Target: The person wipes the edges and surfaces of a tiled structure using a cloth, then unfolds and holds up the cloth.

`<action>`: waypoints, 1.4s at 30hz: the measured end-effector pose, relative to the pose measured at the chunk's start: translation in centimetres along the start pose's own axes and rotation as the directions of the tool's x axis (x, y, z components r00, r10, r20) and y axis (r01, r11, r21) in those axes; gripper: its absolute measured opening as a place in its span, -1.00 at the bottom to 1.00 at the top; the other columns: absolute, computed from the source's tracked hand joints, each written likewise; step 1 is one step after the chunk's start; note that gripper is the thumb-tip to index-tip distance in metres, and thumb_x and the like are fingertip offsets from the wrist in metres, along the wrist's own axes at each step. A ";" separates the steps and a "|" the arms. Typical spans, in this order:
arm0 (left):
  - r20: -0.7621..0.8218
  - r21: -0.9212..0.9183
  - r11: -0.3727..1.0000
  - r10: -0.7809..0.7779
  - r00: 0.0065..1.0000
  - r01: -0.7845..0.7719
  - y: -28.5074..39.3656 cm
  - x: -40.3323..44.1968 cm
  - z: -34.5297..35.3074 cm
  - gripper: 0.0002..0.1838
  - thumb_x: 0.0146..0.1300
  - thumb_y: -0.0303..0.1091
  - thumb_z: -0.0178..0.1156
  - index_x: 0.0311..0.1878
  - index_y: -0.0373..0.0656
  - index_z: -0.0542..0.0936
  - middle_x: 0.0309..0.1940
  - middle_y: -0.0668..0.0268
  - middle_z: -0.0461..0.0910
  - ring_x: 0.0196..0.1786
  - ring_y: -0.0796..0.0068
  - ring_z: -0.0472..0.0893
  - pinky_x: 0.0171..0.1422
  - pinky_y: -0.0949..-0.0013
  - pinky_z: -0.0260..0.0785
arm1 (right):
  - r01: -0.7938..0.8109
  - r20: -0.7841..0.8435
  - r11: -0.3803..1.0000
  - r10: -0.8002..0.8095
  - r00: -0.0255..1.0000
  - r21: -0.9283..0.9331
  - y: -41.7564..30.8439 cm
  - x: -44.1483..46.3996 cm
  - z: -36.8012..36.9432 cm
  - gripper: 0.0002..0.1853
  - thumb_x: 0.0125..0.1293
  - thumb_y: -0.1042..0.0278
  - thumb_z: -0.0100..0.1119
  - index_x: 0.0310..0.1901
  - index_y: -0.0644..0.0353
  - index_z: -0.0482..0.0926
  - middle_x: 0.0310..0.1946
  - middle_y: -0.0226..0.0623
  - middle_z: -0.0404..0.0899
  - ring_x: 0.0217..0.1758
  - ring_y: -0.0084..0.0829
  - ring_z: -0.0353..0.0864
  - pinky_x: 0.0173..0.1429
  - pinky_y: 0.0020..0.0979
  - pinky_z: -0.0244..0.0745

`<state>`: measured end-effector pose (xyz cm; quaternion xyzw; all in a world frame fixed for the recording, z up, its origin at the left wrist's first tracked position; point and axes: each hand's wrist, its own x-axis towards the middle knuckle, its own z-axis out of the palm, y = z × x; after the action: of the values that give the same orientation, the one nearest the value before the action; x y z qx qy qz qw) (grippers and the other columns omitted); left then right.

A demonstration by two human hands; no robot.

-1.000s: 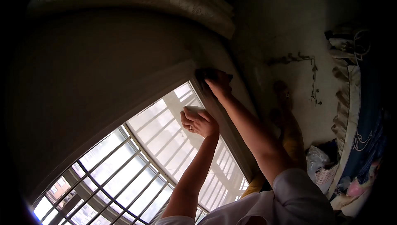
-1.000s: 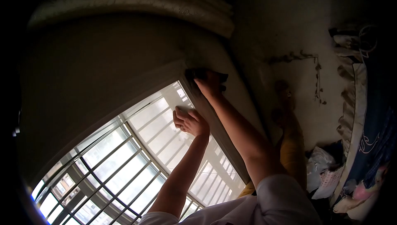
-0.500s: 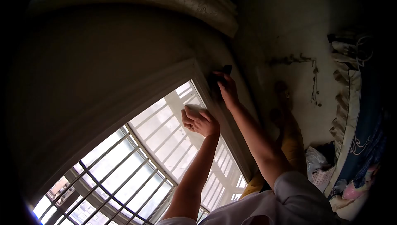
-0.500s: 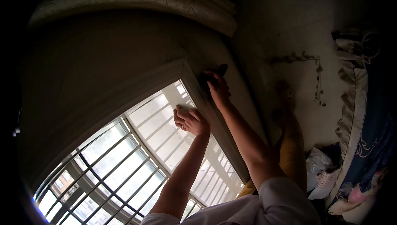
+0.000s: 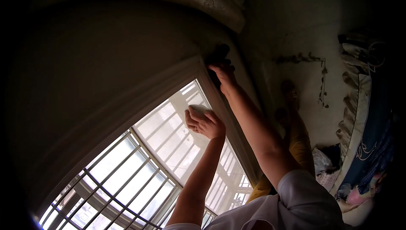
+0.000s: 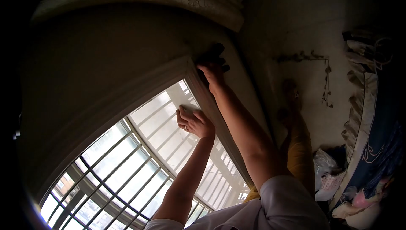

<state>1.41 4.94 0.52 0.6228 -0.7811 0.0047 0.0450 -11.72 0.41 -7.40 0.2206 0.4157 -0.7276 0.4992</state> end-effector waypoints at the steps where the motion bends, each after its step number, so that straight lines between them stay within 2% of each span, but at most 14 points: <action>1: -0.001 0.000 1.000 0.000 1.000 0.000 0.0 0.0 0.0 -0.31 0.30 0.13 -0.27 0.36 -0.16 0.14 0.34 0.10 0.09 0.33 -0.02 0.10 0.27 -0.14 0.08 | -0.004 0.005 1.000 0.004 1.000 -0.004 -0.2 -0.2 -0.1 -0.84 0.08 0.37 0.30 -0.29 0.20 0.67 -0.31 -0.42 0.61 -0.17 -0.56 0.51 -0.03 -0.45 0.37; 5: -0.001 0.009 1.000 0.006 1.000 -0.006 -0.1 0.0 0.0 -0.31 0.30 0.12 -0.27 0.35 -0.17 0.15 0.33 0.11 0.10 0.33 -0.02 0.11 0.27 -0.14 0.08 | 0.031 0.110 0.998 -0.026 0.994 -0.050 -0.9 -1.4 -1.1 -0.76 0.08 0.39 0.29 -0.17 0.20 0.62 -0.21 -0.42 0.60 -0.10 -0.55 0.50 0.04 -0.46 0.36; 7: -0.007 0.002 1.000 0.009 1.000 -0.009 0.0 0.1 0.1 -0.31 0.30 0.12 -0.27 0.35 -0.17 0.15 0.33 0.12 0.11 0.33 -0.02 0.11 0.27 -0.14 0.09 | 0.191 -0.001 0.964 -0.195 0.981 0.186 -0.8 -1.8 -1.5 -0.64 0.10 0.44 0.27 -0.02 0.21 0.54 -0.09 -0.40 0.55 0.00 -0.54 0.47 0.12 -0.45 0.34; 12: -0.018 0.014 1.000 0.022 1.000 -0.022 -0.3 0.0 0.2 -0.32 0.30 0.11 -0.28 0.34 -0.18 0.17 0.33 0.13 0.11 0.33 -0.01 0.11 0.27 -0.13 0.08 | 0.393 0.119 0.908 -0.410 0.904 0.143 -0.8 -0.6 0.0 -0.59 0.12 0.53 0.26 0.05 0.18 0.48 -0.06 -0.40 0.51 0.06 -0.50 0.45 0.19 -0.40 0.32; 14: -0.022 0.013 1.000 0.024 0.999 -0.024 -0.3 0.1 0.3 -0.32 0.30 0.10 -0.27 0.34 -0.18 0.17 0.32 0.13 0.11 0.33 -0.01 0.11 0.27 -0.13 0.08 | 0.721 0.308 0.539 -0.663 0.682 -0.436 -0.5 -0.5 1.1 -0.71 0.18 0.47 0.20 -0.03 0.21 0.51 -0.13 -0.24 0.55 -0.01 -0.32 0.52 0.10 -0.36 0.41; 15: -0.023 0.014 1.000 0.023 0.999 -0.023 -0.4 0.0 0.3 -0.33 0.30 0.10 -0.27 0.34 -0.18 0.18 0.32 0.13 0.12 0.33 -0.01 0.11 0.27 -0.13 0.08 | 0.765 0.312 0.433 -0.730 0.608 -0.477 -0.4 -0.2 1.3 -0.75 0.16 0.51 0.16 -0.08 0.21 0.52 -0.13 -0.14 0.54 -0.03 -0.19 0.53 0.03 -0.32 0.45; 19: -0.021 -0.009 1.000 0.027 0.999 -0.027 -0.4 0.0 0.2 -0.33 0.30 0.10 -0.25 0.34 -0.18 0.17 0.32 0.13 0.12 0.32 -0.01 0.11 0.27 -0.13 0.08 | 0.696 0.300 0.379 -0.702 0.646 -0.610 0.1 0.2 0.7 -0.74 0.14 0.56 0.12 -0.10 0.19 0.54 -0.16 -0.12 0.56 -0.08 -0.14 0.55 -0.01 -0.28 0.48; 25: -0.018 0.007 1.000 0.026 1.000 -0.026 -0.2 0.2 0.1 -0.33 0.30 0.08 -0.24 0.34 -0.20 0.16 0.32 0.12 0.11 0.32 0.00 0.11 0.28 -0.12 0.07 | 0.628 0.169 0.610 -0.639 0.751 -0.483 -0.9 0.6 1.2 -0.74 0.11 0.47 0.13 -0.11 0.19 0.56 -0.23 -0.11 0.57 -0.16 -0.12 0.58 -0.07 -0.25 0.50; 27: -0.036 0.020 0.999 0.042 0.998 -0.042 -0.3 0.0 0.3 -0.34 0.31 0.07 -0.24 0.34 -0.20 0.17 0.32 0.12 0.13 0.33 0.01 0.12 0.29 -0.11 0.06 | 0.455 0.262 0.639 -0.378 0.888 -0.620 -3.3 -1.0 1.2 -0.77 0.13 0.43 0.17 -0.15 0.21 0.57 -0.25 -0.10 0.60 -0.18 -0.12 0.60 -0.07 -0.25 0.49; 30: -0.019 -0.019 1.000 0.016 1.000 -0.016 -0.2 0.0 0.2 -0.34 0.30 0.06 -0.24 0.33 -0.21 0.17 0.32 0.12 0.14 0.33 0.02 0.12 0.29 -0.12 0.06 | 0.664 0.126 0.577 -0.703 0.700 -0.476 -0.4 1.2 2.6 -0.80 0.16 0.31 0.20 -0.22 0.22 0.58 -0.32 -0.08 0.60 -0.22 -0.11 0.60 -0.10 -0.26 0.48; 35: -0.016 0.003 0.999 0.032 0.999 -0.032 -0.2 0.0 0.1 -0.35 0.30 0.03 -0.24 0.34 -0.20 0.17 0.32 0.13 0.13 0.33 0.01 0.11 0.29 -0.11 0.05 | 0.654 0.126 0.531 -0.717 0.686 -0.539 -2.1 2.3 2.1 -0.70 0.17 0.11 0.20 -0.29 0.21 0.60 -0.35 -0.06 0.60 -0.24 -0.11 0.60 -0.13 -0.26 0.48; 37: -0.018 -0.001 0.999 0.045 0.999 -0.045 -0.1 0.2 0.0 -0.35 0.29 0.03 -0.24 0.34 -0.19 0.17 0.32 0.12 0.13 0.33 0.00 0.11 0.29 -0.11 0.05 | 0.425 0.129 0.621 -0.463 0.877 -0.659 -3.0 3.1 1.7 -0.70 0.16 0.16 0.26 -0.21 0.24 0.59 -0.26 -0.11 0.60 -0.22 -0.19 0.58 -0.09 -0.29 0.46; 40: -0.034 0.019 0.999 0.029 0.999 -0.029 -0.3 0.1 0.2 -0.37 0.29 0.01 -0.24 0.33 -0.19 0.18 0.31 0.11 0.13 0.32 0.00 0.12 0.30 -0.12 0.05 | 0.500 0.148 0.772 -0.483 0.863 -0.393 -2.6 2.6 1.6 -0.68 0.17 0.13 0.23 -0.19 0.23 0.59 -0.20 -0.09 0.60 -0.15 -0.15 0.58 -0.07 -0.25 0.46; 42: -0.028 0.005 0.999 0.041 0.999 -0.041 -0.3 0.1 0.3 -0.37 0.29 0.00 -0.23 0.33 -0.19 0.18 0.31 0.11 0.12 0.32 0.00 0.11 0.30 -0.12 0.04 | 0.601 0.218 0.650 -0.574 0.789 -0.465 -1.8 3.3 2.1 -0.69 0.18 0.14 0.22 -0.18 0.22 0.59 -0.21 -0.09 0.59 -0.15 -0.15 0.57 -0.07 -0.25 0.45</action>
<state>1.64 4.76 0.26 0.6066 -0.7930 0.0164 0.0544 -14.48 -2.81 -7.95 -0.0851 0.6289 -0.7176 0.2868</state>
